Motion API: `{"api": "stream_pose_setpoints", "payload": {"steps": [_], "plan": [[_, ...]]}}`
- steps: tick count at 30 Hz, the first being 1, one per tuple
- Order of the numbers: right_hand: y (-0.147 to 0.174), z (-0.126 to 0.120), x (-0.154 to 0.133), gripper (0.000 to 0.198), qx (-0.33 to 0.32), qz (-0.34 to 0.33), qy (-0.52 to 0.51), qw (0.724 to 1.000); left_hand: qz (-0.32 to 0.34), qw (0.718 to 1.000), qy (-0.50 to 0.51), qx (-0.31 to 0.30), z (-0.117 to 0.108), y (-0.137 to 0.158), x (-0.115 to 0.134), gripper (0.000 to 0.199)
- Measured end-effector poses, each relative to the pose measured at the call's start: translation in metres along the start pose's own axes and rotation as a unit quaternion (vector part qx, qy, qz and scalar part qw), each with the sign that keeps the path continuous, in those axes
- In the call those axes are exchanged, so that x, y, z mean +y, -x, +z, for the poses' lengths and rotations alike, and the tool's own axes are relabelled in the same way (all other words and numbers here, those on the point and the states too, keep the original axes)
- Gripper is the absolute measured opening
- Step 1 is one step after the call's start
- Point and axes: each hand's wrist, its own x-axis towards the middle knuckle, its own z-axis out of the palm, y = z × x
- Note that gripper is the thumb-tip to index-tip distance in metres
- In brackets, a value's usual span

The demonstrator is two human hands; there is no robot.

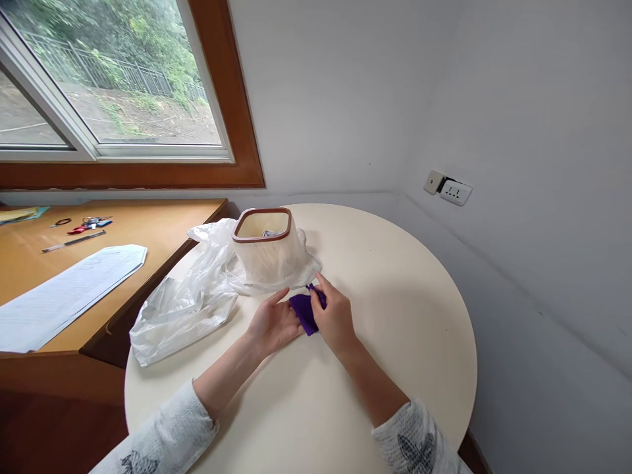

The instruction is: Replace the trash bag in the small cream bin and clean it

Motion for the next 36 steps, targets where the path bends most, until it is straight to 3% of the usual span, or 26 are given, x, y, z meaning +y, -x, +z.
{"api": "stream_pose_setpoints", "payload": {"steps": [14,20,26,32,36], "plan": [[0.01,0.012,-0.005,0.045,-0.059,-0.069,0.008,0.996,0.001,1.0,-0.002,-0.023,0.001,0.001,-0.001,0.021],[0.011,0.003,-0.013,0.045,-0.104,-0.017,-0.069,0.992,0.013,0.999,-0.029,-0.015,0.001,0.0,0.001,0.02],[0.005,-0.005,-0.011,0.035,-0.056,0.041,-0.136,0.988,0.036,0.995,-0.088,-0.025,0.0,-0.002,0.0,0.025],[0.007,-0.004,-0.011,0.031,-0.089,0.009,-0.15,0.985,0.06,0.993,-0.101,-0.012,-0.004,-0.003,-0.001,0.025],[0.006,-0.004,-0.011,0.027,-0.072,0.004,-0.13,0.989,0.067,0.993,-0.1,0.001,-0.007,-0.004,0.0,0.025]]}}
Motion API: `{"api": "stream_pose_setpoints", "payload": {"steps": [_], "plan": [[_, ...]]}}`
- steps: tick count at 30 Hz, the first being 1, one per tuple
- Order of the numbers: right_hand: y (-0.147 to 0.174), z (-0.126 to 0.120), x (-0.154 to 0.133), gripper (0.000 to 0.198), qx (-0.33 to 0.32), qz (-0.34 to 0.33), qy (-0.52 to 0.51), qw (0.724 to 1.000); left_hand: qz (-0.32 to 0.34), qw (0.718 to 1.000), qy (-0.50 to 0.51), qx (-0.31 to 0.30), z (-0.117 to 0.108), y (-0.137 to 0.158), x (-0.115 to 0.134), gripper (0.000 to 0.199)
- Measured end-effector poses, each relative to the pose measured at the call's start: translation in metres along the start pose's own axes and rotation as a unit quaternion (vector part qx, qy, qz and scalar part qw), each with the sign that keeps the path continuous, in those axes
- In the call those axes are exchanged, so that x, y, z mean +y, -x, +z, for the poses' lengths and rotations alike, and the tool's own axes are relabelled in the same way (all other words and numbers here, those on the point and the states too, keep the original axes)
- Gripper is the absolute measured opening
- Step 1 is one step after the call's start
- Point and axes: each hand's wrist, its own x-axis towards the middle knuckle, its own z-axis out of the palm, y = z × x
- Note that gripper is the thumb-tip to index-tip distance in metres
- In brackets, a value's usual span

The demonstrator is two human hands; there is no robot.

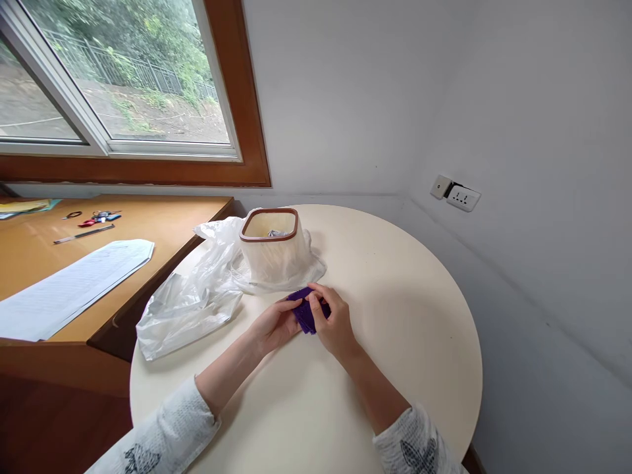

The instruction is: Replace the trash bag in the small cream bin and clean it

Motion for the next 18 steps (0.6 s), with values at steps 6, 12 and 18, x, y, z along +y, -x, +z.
{"api": "stream_pose_setpoints", "payload": {"steps": [6,12,18], "plan": [[-0.004,-0.004,0.002,0.023,0.037,0.024,0.005,0.999,0.043,0.985,-0.145,0.08,0.0,0.004,0.018,0.012],[-0.002,-0.002,0.002,0.022,0.028,0.043,0.002,0.999,0.068,0.954,-0.26,0.135,-0.014,0.014,0.056,0.009],[-0.002,-0.001,0.003,0.021,0.023,0.046,0.001,0.999,0.049,0.904,-0.377,0.197,-0.028,0.019,0.072,0.013]]}}
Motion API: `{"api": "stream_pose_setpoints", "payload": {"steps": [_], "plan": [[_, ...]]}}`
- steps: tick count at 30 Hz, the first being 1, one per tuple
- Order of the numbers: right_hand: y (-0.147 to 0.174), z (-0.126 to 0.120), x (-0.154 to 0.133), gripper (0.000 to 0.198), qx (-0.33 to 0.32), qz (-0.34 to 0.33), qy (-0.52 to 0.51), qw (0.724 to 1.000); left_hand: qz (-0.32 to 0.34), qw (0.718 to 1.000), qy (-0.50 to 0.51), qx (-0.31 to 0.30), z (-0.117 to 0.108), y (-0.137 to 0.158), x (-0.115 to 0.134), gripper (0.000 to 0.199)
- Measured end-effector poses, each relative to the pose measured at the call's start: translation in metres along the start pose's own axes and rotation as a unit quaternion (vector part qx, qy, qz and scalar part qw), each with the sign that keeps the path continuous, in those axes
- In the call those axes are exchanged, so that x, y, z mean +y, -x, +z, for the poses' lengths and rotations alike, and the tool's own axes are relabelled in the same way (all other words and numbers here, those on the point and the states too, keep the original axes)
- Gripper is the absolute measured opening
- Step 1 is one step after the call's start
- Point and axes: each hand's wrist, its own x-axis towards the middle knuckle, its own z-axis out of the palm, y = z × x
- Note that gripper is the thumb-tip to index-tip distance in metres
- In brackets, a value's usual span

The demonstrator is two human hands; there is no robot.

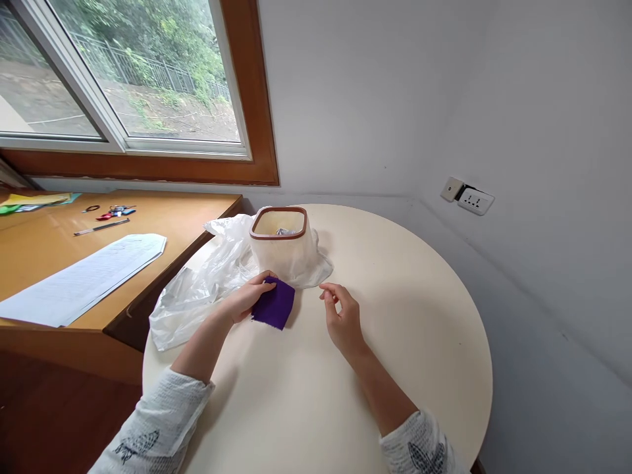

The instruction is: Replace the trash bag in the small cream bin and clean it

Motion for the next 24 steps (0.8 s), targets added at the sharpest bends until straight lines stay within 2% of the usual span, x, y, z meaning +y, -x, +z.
{"api": "stream_pose_setpoints", "payload": {"steps": [6,11,18,20,24], "plan": [[0.001,-0.001,0.0,0.022,-0.005,0.012,0.006,1.0,0.044,0.992,-0.098,0.067,-0.003,-0.005,-0.005,0.011],[0.001,0.0,0.001,0.021,-0.004,0.008,0.012,1.0,0.101,0.973,-0.161,0.131,-0.005,-0.005,-0.004,0.008],[0.0,0.0,0.003,0.022,-0.01,0.01,0.018,1.0,0.174,0.945,-0.205,0.185,-0.003,-0.002,-0.001,0.006],[0.0,0.0,0.004,0.021,-0.014,0.01,0.024,1.0,0.205,0.934,-0.213,0.2,-0.001,-0.001,-0.001,0.005],[-0.002,0.0,0.006,0.018,-0.02,-0.002,0.048,0.999,0.306,0.894,-0.248,0.215,0.013,0.004,-0.003,0.008]]}}
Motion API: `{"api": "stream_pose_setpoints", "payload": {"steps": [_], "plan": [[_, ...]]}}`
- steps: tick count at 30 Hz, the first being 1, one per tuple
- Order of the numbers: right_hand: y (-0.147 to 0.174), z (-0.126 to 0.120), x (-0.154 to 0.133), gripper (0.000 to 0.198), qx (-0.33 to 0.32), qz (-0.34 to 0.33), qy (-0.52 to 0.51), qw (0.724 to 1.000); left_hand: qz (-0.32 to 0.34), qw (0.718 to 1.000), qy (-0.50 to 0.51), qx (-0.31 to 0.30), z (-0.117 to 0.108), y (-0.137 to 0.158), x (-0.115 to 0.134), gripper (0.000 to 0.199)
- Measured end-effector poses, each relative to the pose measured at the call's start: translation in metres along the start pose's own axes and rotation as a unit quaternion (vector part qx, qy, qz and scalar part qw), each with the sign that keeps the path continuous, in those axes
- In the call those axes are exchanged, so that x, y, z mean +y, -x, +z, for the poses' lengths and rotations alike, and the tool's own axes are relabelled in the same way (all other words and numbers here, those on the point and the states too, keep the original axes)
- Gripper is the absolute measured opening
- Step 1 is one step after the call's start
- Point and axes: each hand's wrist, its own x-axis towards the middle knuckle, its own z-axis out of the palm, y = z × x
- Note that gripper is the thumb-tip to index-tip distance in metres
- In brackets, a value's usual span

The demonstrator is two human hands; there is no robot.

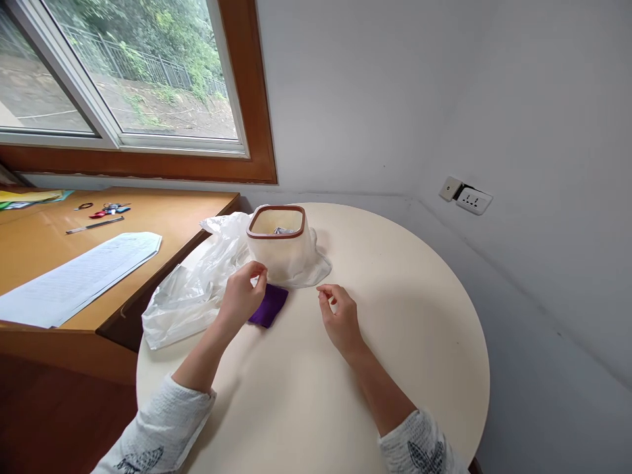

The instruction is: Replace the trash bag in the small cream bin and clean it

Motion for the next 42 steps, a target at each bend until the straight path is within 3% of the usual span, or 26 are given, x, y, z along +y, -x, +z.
{"api": "stream_pose_setpoints", "payload": {"steps": [3,7,11,16,21,26,42], "plan": [[-0.002,-0.002,0.004,0.015,-0.005,-0.023,0.021,0.999,0.046,0.997,0.041,-0.043,0.016,0.015,0.009,0.01],[-0.006,-0.01,0.016,0.013,-0.014,-0.05,0.056,0.997,0.091,0.979,0.09,-0.157,0.039,0.037,0.013,0.015],[-0.005,-0.024,0.032,0.01,-0.027,-0.052,0.113,0.992,0.142,0.96,0.023,-0.242,0.05,0.048,0.009,0.033],[0.009,-0.042,0.044,0.021,-0.075,-0.047,0.238,0.967,0.214,0.922,-0.149,-0.287,0.054,0.05,0.001,0.055],[0.025,-0.053,0.043,0.047,-0.169,-0.047,0.363,0.915,0.225,0.893,-0.244,-0.304,0.061,0.055,-0.008,0.063],[0.029,-0.053,0.039,0.056,-0.237,-0.022,0.413,0.879,0.244,0.884,-0.288,-0.276,0.068,0.059,-0.013,0.062],[0.028,-0.051,0.034,0.058,-0.256,-0.001,0.42,0.871,0.251,0.882,-0.331,-0.223,0.073,0.066,-0.01,0.058]]}}
